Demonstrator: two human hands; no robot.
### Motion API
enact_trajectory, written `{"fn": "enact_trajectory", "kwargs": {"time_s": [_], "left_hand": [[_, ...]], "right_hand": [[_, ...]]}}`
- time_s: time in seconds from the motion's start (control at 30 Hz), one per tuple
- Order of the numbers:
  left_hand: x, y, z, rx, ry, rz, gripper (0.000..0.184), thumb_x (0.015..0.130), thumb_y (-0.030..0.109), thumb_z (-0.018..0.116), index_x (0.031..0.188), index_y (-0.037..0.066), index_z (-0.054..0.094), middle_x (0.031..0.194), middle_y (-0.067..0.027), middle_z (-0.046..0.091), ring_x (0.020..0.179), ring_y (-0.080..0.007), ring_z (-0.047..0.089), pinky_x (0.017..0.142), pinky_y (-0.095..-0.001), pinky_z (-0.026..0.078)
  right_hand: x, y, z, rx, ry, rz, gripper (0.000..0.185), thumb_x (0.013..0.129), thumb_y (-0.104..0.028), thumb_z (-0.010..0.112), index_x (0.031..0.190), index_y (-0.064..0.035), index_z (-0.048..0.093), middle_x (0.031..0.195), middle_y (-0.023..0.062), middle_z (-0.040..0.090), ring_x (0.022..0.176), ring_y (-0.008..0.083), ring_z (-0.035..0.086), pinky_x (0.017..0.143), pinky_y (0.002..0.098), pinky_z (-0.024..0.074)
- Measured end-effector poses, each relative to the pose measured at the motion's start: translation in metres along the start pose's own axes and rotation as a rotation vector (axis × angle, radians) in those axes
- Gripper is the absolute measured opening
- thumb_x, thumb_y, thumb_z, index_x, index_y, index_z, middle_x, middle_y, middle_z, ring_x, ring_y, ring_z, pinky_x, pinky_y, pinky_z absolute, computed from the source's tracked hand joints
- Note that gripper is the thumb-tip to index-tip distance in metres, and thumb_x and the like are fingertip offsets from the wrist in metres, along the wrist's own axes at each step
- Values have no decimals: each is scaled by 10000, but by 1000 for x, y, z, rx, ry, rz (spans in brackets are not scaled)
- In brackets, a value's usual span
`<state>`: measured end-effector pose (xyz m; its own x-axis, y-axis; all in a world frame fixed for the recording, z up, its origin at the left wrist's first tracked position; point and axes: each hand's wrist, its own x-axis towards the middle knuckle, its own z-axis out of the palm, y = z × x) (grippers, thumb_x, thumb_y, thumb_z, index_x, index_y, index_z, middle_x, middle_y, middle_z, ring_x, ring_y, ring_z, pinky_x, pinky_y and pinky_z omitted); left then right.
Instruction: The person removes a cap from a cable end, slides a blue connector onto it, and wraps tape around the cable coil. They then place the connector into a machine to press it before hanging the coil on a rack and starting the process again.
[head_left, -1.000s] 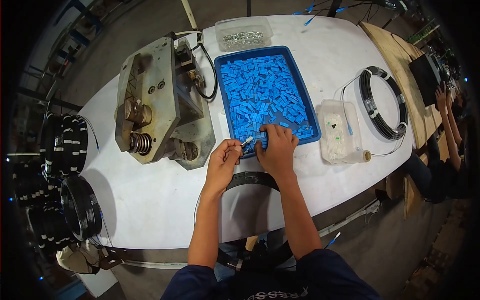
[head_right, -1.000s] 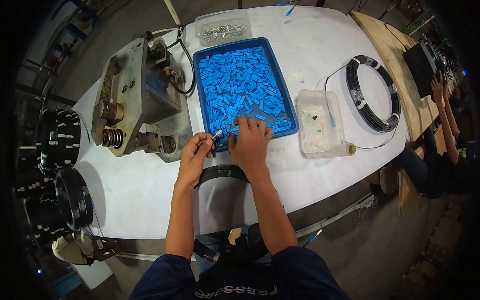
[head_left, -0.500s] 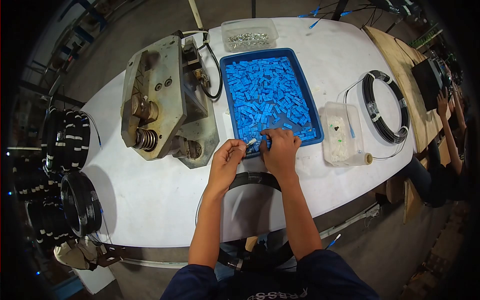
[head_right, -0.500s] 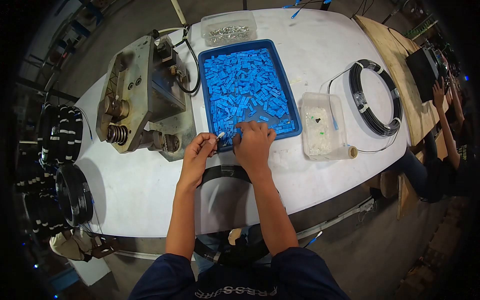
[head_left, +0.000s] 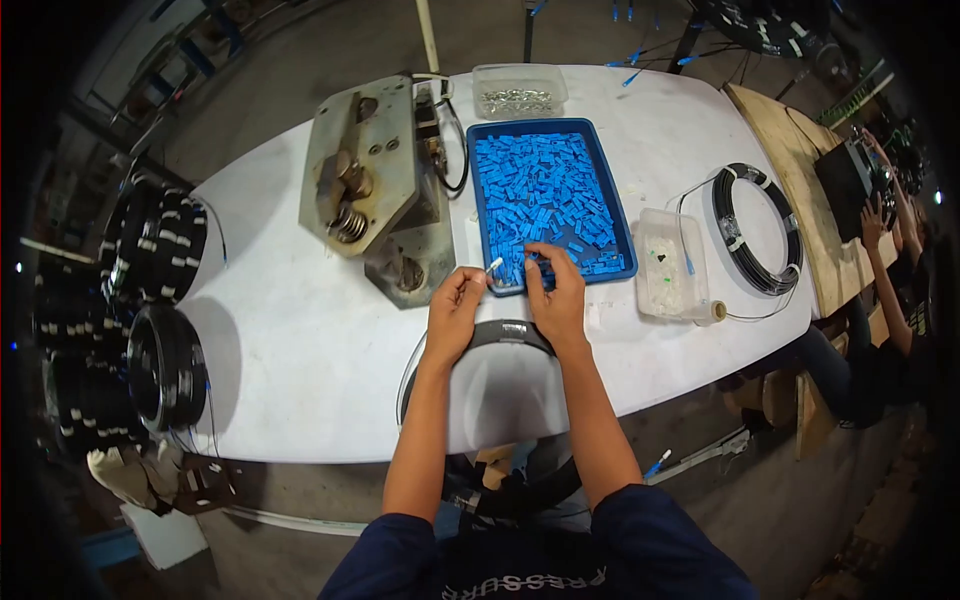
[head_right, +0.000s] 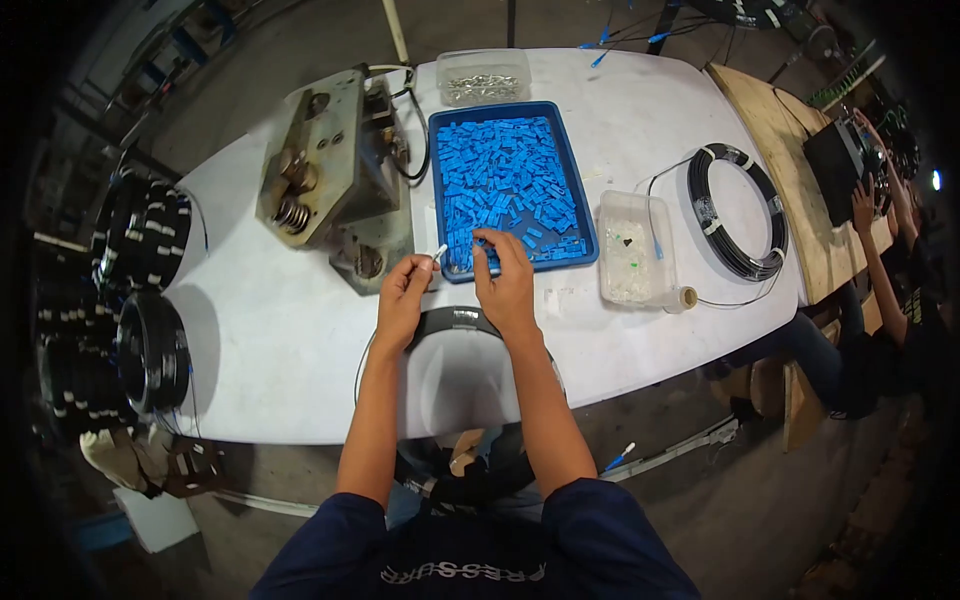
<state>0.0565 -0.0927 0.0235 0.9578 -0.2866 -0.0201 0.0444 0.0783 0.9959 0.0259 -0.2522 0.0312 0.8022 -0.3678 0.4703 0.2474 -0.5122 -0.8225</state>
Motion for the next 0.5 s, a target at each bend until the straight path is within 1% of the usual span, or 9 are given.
{"fn": "enact_trajectory", "kwargs": {"time_s": [0.03, 0.07, 0.13, 0.17, 0.33, 0.4, 0.43, 0.47, 0.5], "left_hand": [[-5, 2, -3, 30, -17, -2, 208, 996, 201, 562, 951, 12, 637, 801, 52, 563, 723, -29, 435, 662, -197, 362], [-11, 3, -6, 59, -32, -5, 206, 995, 200, 563, 948, 14, 638, 804, 52, 561, 725, -31, 435, 662, -200, 362], [-31, 6, -9, 60, -35, -7, 204, 994, 200, 564, 948, 16, 640, 800, 51, 557, 723, -32, 433, 660, -201, 360], [-41, 8, -11, 73, -62, -11, 202, 994, 200, 565, 948, 18, 641, 796, 51, 553, 722, -33, 430, 657, -202, 358], [-108, 17, -34, 86, 3, -143, 200, 989, 195, 573, 970, 9, 647, 780, 48, 550, 714, -40, 439, 666, -204, 374], [-129, 17, -44, 181, 48, -10, 202, 988, 181, 571, 986, -6, 647, 835, 27, 597, 780, -61, 481, 733, -217, 405], [-135, 22, -48, 248, 77, -22, 183, 977, 149, 580, 1011, -19, 644, 889, -17, 648, 841, -90, 548, 794, -240, 440], [-136, 20, -52, 250, 95, -26, 183, 977, 149, 580, 1011, -19, 644, 889, -17, 648, 841, -90, 548, 794, -240, 440], [-137, 16, -55, 299, 141, 65, 174, 969, 137, 584, 1017, -18, 647, 914, -38, 660, 869, -109, 571, 816, -254, 448]], "right_hand": [[-8, -7, -3, 77, -24, 54, 172, 887, -49, 628, 1055, -14, 644, 911, 105, 625, 847, 224, 595, 753, 310, 466], [-16, -10, -4, 79, -45, 45, 172, 887, -49, 628, 1055, -14, 644, 911, 105, 625, 847, 224, 595, 753, 310, 466], [-33, -9, -5, 219, -39, 215, 186, 914, -64, 615, 1088, -6, 644, 899, 74, 603, 800, 142, 554, 712, 272, 459], [-41, -8, -7, 267, -83, 257, 210, 931, -78, 605, 1129, -20, 648, 920, 43, 574, 791, 107, 508, 727, 255, 446], [-68, -38, 0, 366, -323, 256, 256, 930, -68, 607, 1180, -28, 644, 973, 43, 557, 825, 99, 491, 757, 227, 426], [-81, -44, 15, 542, -355, 299, 257, 907, -48, 631, 1161, -11, 647, 991, 24, 560, 828, 83, 489, 758, 214, 420], [-84, -51, 20, 595, -345, 329, 248, 878, -46, 668, 1122, -1, 653, 975, 10, 585, 807, 66, 494, 746, 210, 426], [-85, -51, 26, 602, -363, 331, 248, 878, -46, 668, 1122, -1, 653, 975, 10, 585, 807, 66, 494, 746, 210, 426], [-87, -47, 31, 561, -425, 268, 233, 869, -53, 682, 1095, -2, 657, 955, 8, 599, 790, 65, 500, 739, 215, 434]]}}
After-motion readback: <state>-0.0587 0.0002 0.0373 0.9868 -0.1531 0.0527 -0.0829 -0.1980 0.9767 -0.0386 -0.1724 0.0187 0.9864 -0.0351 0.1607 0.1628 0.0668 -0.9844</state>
